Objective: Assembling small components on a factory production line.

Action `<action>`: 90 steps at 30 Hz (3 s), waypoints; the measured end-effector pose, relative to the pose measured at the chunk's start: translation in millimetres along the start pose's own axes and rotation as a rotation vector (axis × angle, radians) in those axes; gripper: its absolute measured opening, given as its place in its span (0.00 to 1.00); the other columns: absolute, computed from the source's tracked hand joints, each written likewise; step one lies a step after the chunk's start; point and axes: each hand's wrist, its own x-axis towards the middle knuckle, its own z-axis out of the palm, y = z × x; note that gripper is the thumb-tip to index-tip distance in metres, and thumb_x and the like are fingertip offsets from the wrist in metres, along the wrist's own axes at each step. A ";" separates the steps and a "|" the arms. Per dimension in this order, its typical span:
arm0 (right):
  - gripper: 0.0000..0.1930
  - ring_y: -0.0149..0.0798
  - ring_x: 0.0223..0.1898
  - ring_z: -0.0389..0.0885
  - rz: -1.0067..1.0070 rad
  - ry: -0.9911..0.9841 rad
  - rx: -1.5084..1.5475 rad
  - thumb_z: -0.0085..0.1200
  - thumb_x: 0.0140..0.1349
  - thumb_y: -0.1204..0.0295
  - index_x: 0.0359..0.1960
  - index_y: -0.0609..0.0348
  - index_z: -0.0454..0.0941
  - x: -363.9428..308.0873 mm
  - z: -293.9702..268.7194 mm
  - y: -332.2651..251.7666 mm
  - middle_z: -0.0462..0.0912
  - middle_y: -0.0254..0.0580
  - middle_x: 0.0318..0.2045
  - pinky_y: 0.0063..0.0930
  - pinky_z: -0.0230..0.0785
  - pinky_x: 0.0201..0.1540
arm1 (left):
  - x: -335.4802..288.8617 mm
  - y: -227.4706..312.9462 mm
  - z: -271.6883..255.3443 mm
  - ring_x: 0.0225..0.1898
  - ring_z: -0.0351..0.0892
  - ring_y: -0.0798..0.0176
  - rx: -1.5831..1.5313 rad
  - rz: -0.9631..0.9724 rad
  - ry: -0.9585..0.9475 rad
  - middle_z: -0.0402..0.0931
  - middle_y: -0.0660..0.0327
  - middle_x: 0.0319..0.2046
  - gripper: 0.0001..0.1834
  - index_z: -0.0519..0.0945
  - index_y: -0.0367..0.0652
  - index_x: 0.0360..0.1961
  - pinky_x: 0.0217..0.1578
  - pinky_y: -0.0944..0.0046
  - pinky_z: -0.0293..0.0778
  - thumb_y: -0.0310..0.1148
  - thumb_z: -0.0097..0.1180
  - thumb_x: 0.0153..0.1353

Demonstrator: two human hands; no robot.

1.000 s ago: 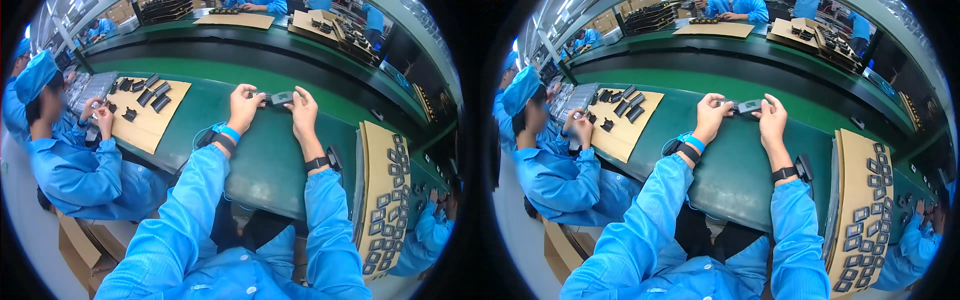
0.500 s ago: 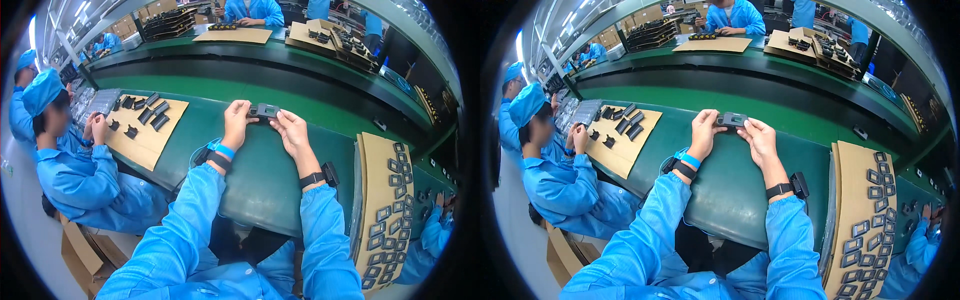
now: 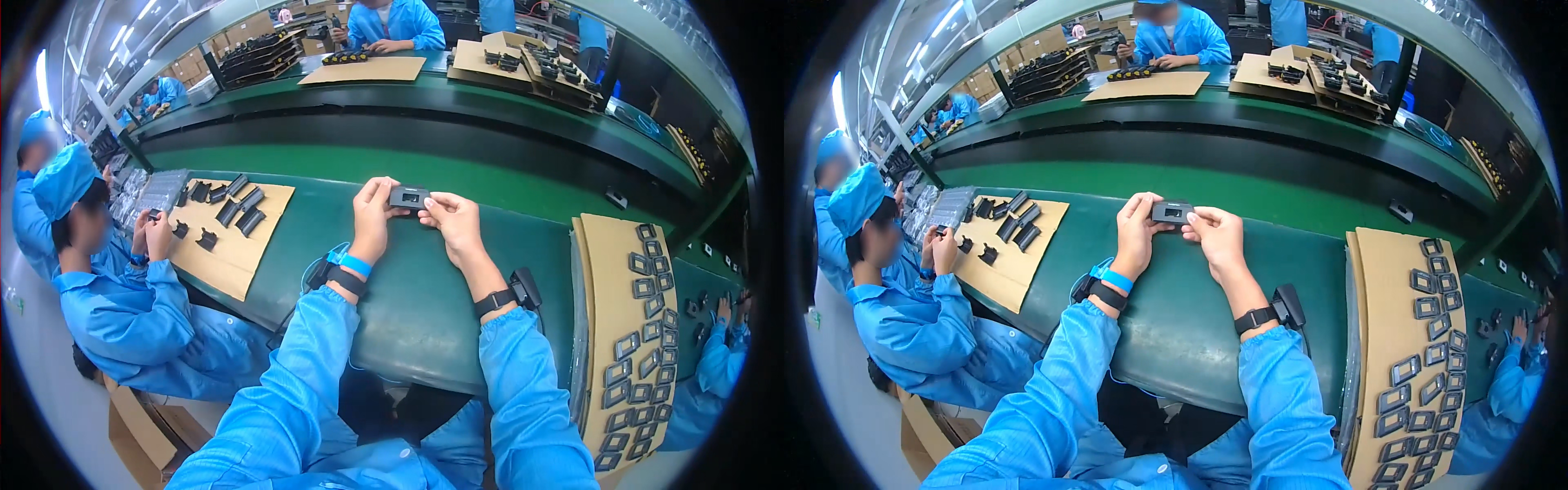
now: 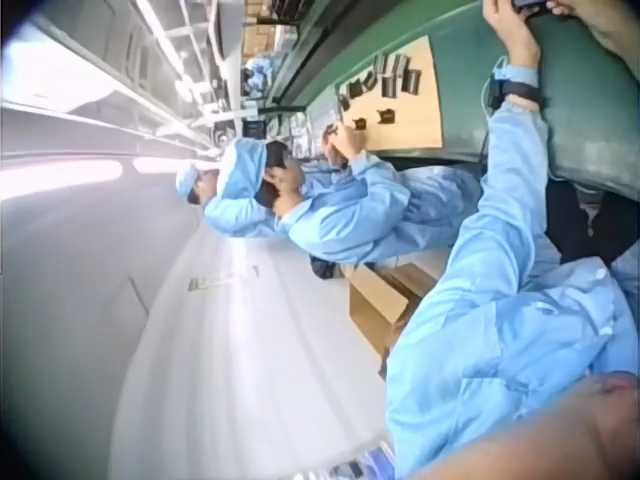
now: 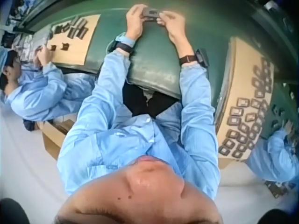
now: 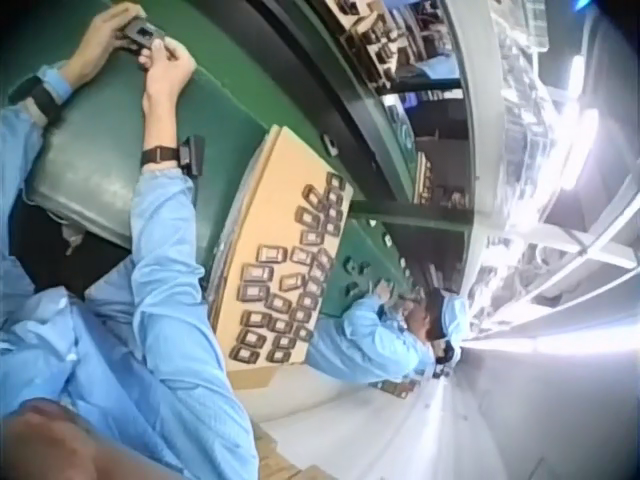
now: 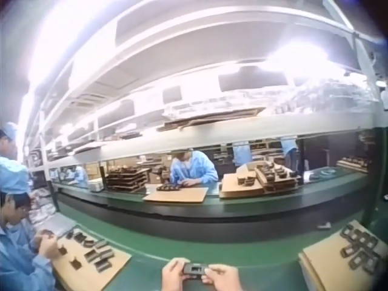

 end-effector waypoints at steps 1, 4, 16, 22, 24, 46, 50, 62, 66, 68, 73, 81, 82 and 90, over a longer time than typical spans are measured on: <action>0.12 0.32 0.37 0.88 -0.003 0.001 -0.001 0.60 0.73 0.77 0.52 0.76 0.82 0.6 0.8 0.1 0.87 0.47 0.42 0.23 0.85 0.40 | 0.0 0.3 -0.3 0.40 0.85 0.65 0.014 0.002 -0.009 0.81 0.60 0.41 0.13 0.80 0.41 0.45 0.40 0.60 0.86 0.39 0.50 0.80; 0.10 0.30 0.33 0.87 0.006 0.046 -0.012 0.61 0.71 0.79 0.49 0.75 0.84 0.3 1.8 1.5 0.88 0.45 0.37 0.22 0.83 0.35 | -1.8 0.5 2.0 0.41 0.85 0.65 0.053 0.024 -0.022 0.81 0.60 0.41 0.11 0.80 0.41 0.45 0.40 0.61 0.86 0.38 0.52 0.79; 0.13 0.28 0.30 0.84 -0.111 0.099 -0.155 0.63 0.69 0.76 0.50 0.74 0.84 -0.8 3.4 6.2 0.87 0.43 0.35 0.21 0.79 0.31 | -4.3 -0.2 -0.1 0.42 0.85 0.68 0.125 0.004 -0.102 0.86 0.59 0.43 0.08 0.80 0.40 0.49 0.39 0.65 0.83 0.29 0.61 0.72; 0.13 0.25 0.28 0.81 -0.108 0.091 -0.093 0.63 0.69 0.78 0.52 0.71 0.83 3.6 0.1 7.3 0.86 0.39 0.33 0.21 0.75 0.27 | 0.3 -2.2 -2.0 0.44 0.85 0.68 0.153 -0.018 -0.189 0.86 0.60 0.43 0.07 0.81 0.41 0.51 0.44 0.65 0.83 0.29 0.58 0.75; 0.13 0.24 0.27 0.80 -0.122 0.100 -0.099 0.62 0.69 0.78 0.53 0.71 0.83 2.8 3.5 4.7 0.85 0.38 0.31 0.20 0.74 0.26 | 3.9 -0.8 -7.0 0.44 0.85 0.68 0.160 -0.037 -0.208 0.86 0.61 0.44 0.07 0.81 0.41 0.51 0.45 0.64 0.83 0.29 0.57 0.75; 0.10 0.33 0.40 0.86 -0.456 0.323 -0.537 0.59 0.67 0.82 0.48 0.66 0.88 90.7 -84.6 -1.3 0.90 0.42 0.40 0.29 0.79 0.48 | -1.6 -12.8 -4.7 0.45 0.89 0.56 0.157 -0.006 -0.096 0.87 0.49 0.46 0.14 0.79 0.31 0.56 0.46 0.61 0.85 0.26 0.58 0.73; 0.09 0.51 0.48 0.85 -0.415 0.491 -0.956 0.63 0.63 0.76 0.44 0.60 0.89 102.2 -121.9 -15.5 0.88 0.50 0.43 0.45 0.76 0.56 | 3.5 -22.1 -5.3 0.42 0.89 0.59 0.227 -0.043 -0.130 0.87 0.52 0.41 0.08 0.81 0.33 0.48 0.43 0.63 0.84 0.26 0.56 0.74; 0.09 0.45 0.38 0.83 -0.857 0.321 -0.857 0.61 0.61 0.82 0.43 0.60 0.85 79.6 -65.7 -42.0 0.82 0.44 0.36 0.38 0.76 0.42 | 2.7 -17.7 -9.8 0.38 0.87 0.63 0.286 -0.030 -0.144 0.86 0.54 0.39 0.08 0.81 0.33 0.48 0.39 0.66 0.82 0.26 0.54 0.75; 0.07 0.40 0.23 0.81 -1.078 0.106 -0.716 0.59 0.60 0.85 0.38 0.62 0.84 51.9 -10.6 -89.2 0.83 0.43 0.27 0.32 0.73 0.27 | -1.7 -18.8 -8.5 0.35 0.86 0.66 0.268 -0.041 -0.147 0.85 0.56 0.37 0.07 0.81 0.34 0.48 0.37 0.66 0.82 0.26 0.55 0.75; 0.09 0.40 0.20 0.79 -1.179 0.009 -0.714 0.59 0.57 0.86 0.38 0.61 0.84 27.8 12.1 -123.5 0.82 0.43 0.25 0.32 0.71 0.26 | -1.9 -19.8 -6.1 0.36 0.86 0.66 0.274 -0.039 -0.142 0.86 0.56 0.37 0.08 0.81 0.34 0.48 0.38 0.66 0.81 0.27 0.55 0.75; 0.16 0.44 0.21 0.78 -1.555 -0.116 -0.697 0.60 0.48 0.87 0.41 0.63 0.84 -25.3 45.1 -191.0 0.79 0.42 0.23 0.36 0.68 0.26 | -3.9 -12.2 -10.3 0.34 0.84 0.68 0.311 0.008 -0.161 0.84 0.60 0.34 0.09 0.81 0.35 0.46 0.35 0.68 0.79 0.31 0.55 0.77; 0.19 0.39 0.22 0.73 -1.660 -0.352 -0.794 0.67 0.46 0.77 0.44 0.62 0.86 -110.6 24.7 -259.6 0.79 0.46 0.35 0.32 0.63 0.22 | 11.2 -9.8 -0.8 0.34 0.85 0.67 0.353 0.033 -0.161 0.85 0.57 0.35 0.08 0.81 0.34 0.46 0.34 0.69 0.79 0.27 0.54 0.75; 0.20 0.39 0.23 0.73 -1.703 -0.302 -0.705 0.68 0.45 0.73 0.44 0.59 0.86 -111.5 34.2 -245.4 0.79 0.45 0.36 0.34 0.64 0.22 | 12.1 -7.5 -10.8 0.34 0.85 0.66 0.389 0.033 -0.149 0.85 0.56 0.36 0.08 0.81 0.33 0.48 0.35 0.69 0.79 0.26 0.54 0.75; 0.20 0.39 0.25 0.71 -1.710 -0.238 -0.691 0.69 0.45 0.69 0.44 0.54 0.85 -131.7 44.9 -222.5 0.77 0.43 0.36 0.36 0.64 0.24 | -1.2 -9.0 -2.4 0.35 0.85 0.66 0.342 -0.050 -0.143 0.84 0.56 0.36 0.08 0.81 0.32 0.48 0.38 0.68 0.79 0.25 0.53 0.75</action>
